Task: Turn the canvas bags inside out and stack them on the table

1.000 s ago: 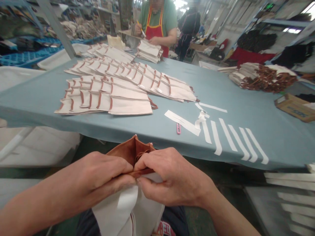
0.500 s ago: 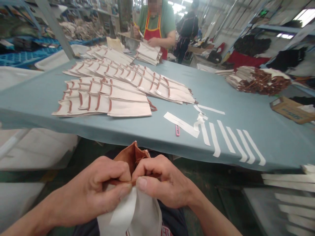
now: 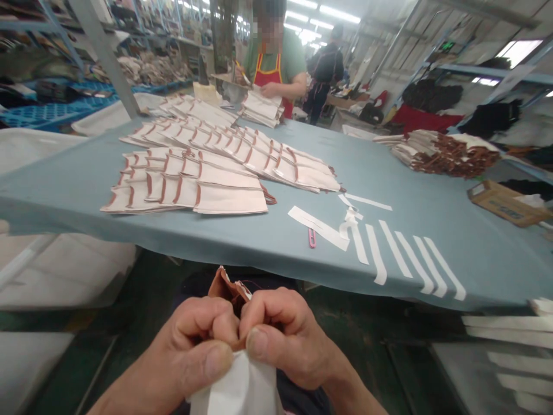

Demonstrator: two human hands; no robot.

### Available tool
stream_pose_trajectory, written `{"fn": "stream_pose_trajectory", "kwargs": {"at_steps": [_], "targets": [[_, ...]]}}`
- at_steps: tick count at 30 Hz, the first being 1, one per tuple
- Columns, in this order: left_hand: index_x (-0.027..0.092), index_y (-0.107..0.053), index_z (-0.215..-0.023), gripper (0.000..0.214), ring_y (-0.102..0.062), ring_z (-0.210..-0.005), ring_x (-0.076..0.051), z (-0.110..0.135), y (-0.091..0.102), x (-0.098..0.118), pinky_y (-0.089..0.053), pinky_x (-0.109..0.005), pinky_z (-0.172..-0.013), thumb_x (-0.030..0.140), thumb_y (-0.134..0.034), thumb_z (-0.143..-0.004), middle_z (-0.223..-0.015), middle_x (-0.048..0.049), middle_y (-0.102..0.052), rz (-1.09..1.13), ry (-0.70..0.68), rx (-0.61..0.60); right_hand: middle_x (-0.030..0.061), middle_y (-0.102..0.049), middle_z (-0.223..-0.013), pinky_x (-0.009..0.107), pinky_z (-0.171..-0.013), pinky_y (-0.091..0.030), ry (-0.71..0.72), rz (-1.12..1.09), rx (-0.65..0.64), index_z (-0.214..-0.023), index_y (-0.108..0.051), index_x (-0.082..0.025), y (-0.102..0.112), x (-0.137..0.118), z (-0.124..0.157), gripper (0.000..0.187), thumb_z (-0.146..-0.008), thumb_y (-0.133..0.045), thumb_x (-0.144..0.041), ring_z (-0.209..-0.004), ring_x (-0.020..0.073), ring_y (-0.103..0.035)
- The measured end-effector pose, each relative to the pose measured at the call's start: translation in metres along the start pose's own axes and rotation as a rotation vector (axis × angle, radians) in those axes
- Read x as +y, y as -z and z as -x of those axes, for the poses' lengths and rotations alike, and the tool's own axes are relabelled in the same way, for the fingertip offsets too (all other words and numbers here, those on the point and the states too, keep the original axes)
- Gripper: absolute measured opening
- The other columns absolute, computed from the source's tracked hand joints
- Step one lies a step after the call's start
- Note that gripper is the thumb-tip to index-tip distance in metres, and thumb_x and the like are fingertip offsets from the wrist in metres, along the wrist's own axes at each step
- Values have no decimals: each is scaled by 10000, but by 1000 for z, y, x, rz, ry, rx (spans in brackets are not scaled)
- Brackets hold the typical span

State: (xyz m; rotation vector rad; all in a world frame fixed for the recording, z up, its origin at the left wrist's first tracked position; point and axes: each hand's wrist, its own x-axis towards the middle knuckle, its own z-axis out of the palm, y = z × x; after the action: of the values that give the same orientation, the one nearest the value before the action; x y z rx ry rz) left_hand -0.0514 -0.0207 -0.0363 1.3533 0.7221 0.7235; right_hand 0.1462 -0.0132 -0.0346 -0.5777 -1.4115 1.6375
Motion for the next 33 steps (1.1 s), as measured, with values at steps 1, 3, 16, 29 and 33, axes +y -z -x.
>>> {"fn": "stream_pose_trajectory", "kwargs": {"at_steps": [1,3,16,29,33], "targets": [[228,-426,-669,723,-325,-492,-89,-1,3,2,-294,-228,-443,860,-624,-958,-612,67,-371,37,-29,-15,-47,-504,-653,224,-499,-323,15,28,-9,-747,-604,-198,2,-3,-1,511,-995,-765,-615,-543,87,-382],[212,-488,-703,667,-332,-523,-90,-3,8,8,-281,-226,-468,787,-685,-977,-633,66,-391,100,-74,-38,-50,-494,-650,219,-483,-295,30,83,-24,-756,-602,-196,5,-7,-3,500,-1012,-747,-601,-537,84,-364],[215,-610,-795,514,-528,-663,-141,1,13,31,-414,-229,-605,563,-497,-1157,-732,32,-557,-503,-163,5,-66,-451,-624,221,-542,-322,70,374,-30,-674,-526,-201,14,-31,0,477,-1039,-684,-464,-568,85,-388],[192,-618,-776,640,-477,-624,-120,-16,15,33,-413,-184,-558,765,-576,-1058,-711,41,-520,-273,-51,-15,-44,-473,-681,277,-640,-402,174,450,48,-734,-427,-250,14,-25,-7,267,-988,-505,-272,-631,133,-445],[188,-699,-826,634,-536,-649,-133,-20,28,38,-452,-179,-582,754,-552,-1071,-741,21,-599,-352,-69,-109,-41,-496,-667,299,-664,-401,231,702,27,-741,-403,-261,18,-28,-8,247,-980,-462,-246,-621,142,-469]]}}
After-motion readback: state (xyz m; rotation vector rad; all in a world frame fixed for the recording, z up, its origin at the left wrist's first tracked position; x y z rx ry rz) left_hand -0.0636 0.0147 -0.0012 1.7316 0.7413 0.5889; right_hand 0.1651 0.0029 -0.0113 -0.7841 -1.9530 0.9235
